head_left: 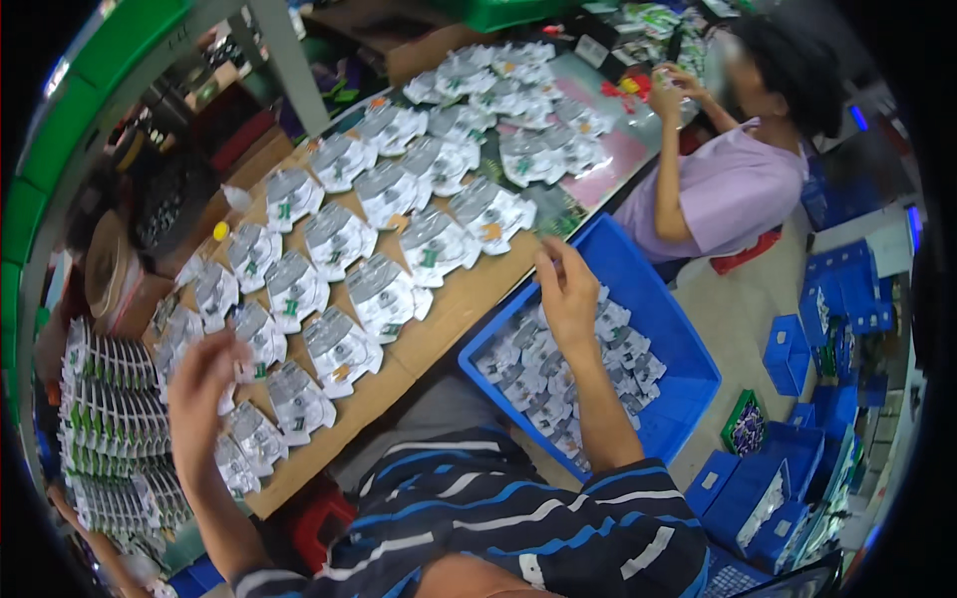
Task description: The person puts wrapped electronic components into a blue crate, arranges base plates on a cardboard sheet, and attaches small plastic clips onto the base plates by hand.
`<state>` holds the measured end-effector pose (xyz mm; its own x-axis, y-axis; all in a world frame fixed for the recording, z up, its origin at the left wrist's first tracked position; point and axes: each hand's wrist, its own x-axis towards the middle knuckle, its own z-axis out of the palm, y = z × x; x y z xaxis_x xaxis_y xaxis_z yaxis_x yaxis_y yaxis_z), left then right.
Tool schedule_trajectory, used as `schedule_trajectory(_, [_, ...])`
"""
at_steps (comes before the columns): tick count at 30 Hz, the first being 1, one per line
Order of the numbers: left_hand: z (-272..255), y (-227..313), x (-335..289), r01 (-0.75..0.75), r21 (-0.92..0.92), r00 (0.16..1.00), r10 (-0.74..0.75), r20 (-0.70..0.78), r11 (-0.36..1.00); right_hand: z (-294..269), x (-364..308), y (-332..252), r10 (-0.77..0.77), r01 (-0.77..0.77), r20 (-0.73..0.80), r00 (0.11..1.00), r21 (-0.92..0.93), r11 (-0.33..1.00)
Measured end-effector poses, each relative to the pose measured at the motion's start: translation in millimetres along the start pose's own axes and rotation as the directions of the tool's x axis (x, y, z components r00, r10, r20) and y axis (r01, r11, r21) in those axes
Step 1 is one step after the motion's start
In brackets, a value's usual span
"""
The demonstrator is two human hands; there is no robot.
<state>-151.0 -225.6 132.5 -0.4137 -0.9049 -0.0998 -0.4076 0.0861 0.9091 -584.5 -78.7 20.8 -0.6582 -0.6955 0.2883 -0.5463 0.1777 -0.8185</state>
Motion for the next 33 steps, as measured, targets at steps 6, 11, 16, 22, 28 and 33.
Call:
schedule_trajectory(6, [0,-92,-225,0.406,0.066,0.782,-0.309,-0.541,0.912,25,57,42,-0.035,0.035,0.007,0.999,0.039,0.999])
schedule_trajectory(11, [13,-170,-311,0.5,-0.141,0.51,-0.423,-0.749,0.854,47,70,48,-0.17,0.165,-0.004,0.985,-0.227,0.96])
schedule_trajectory(16, [13,-199,-281,0.327,-0.27,0.531,-0.412,-0.74,0.906,30,79,79,-0.142,0.142,0.006,0.99,-0.101,0.985])
schedule_trajectory(22, [-5,-210,-277,0.393,-0.183,0.54,-0.387,-0.747,0.901,-55,33,60,0.011,-0.011,-0.007,1.0,0.029,1.0])
schedule_trajectory(28, [-22,-196,-252,0.462,-0.073,0.621,-0.381,-0.686,0.884,-187,-58,104,0.231,-0.227,-0.129,0.964,0.046,0.973])
schedule_trajectory(33, [-23,-177,-242,0.456,-0.009,0.605,-0.317,-0.73,0.89,-241,-140,162,0.361,-0.382,-0.214,0.908,-0.065,0.922])
